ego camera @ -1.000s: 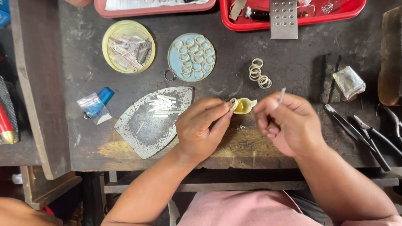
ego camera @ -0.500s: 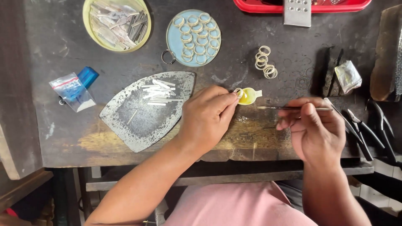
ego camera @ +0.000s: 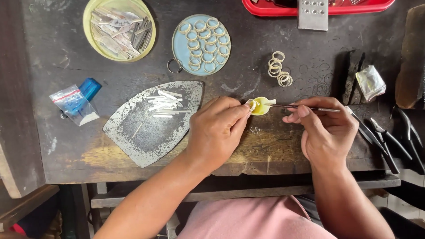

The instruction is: The person applies a yellow liquid adhesive to small metal rings using a fine brush. They hold each ring with the left hand and carefully coat the surface with the brush, occasionally dipping the brush into a small container of adhesive. Completed rings are placed on a blue tray nearby.

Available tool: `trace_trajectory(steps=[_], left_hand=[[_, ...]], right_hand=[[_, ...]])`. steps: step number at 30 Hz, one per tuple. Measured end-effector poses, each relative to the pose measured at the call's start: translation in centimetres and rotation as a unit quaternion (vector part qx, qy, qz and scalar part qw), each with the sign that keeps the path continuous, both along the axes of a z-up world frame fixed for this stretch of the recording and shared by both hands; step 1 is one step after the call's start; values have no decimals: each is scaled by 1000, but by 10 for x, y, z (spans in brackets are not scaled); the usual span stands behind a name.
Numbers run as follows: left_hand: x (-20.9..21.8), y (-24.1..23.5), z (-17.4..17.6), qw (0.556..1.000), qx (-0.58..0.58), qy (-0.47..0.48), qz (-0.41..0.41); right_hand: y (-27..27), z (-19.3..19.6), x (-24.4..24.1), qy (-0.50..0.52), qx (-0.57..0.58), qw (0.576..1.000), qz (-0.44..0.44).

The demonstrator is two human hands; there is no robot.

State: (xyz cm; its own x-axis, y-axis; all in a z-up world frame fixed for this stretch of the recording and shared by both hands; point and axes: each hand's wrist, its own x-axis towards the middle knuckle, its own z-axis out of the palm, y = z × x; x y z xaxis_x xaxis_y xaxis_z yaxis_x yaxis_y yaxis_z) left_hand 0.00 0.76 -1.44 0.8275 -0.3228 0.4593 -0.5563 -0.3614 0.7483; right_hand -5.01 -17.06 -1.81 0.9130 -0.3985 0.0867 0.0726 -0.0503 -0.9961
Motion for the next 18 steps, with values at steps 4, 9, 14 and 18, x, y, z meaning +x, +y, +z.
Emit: trace_trajectory(steps=[4, 9, 14, 18], left_hand=[[0, 0, 1, 1000, 5, 7, -5], [0, 0, 1, 999, 3, 31, -8], [1, 0, 3, 999, 1, 38, -11], [1, 1, 2, 999, 9, 30, -10]], right_hand=[[2, 3, -1, 32, -49, 998, -3], [4, 7, -1, 66, -126, 990, 0], [4, 10, 0, 63, -135, 989, 15], [5, 12, -1, 74, -171, 982, 19]])
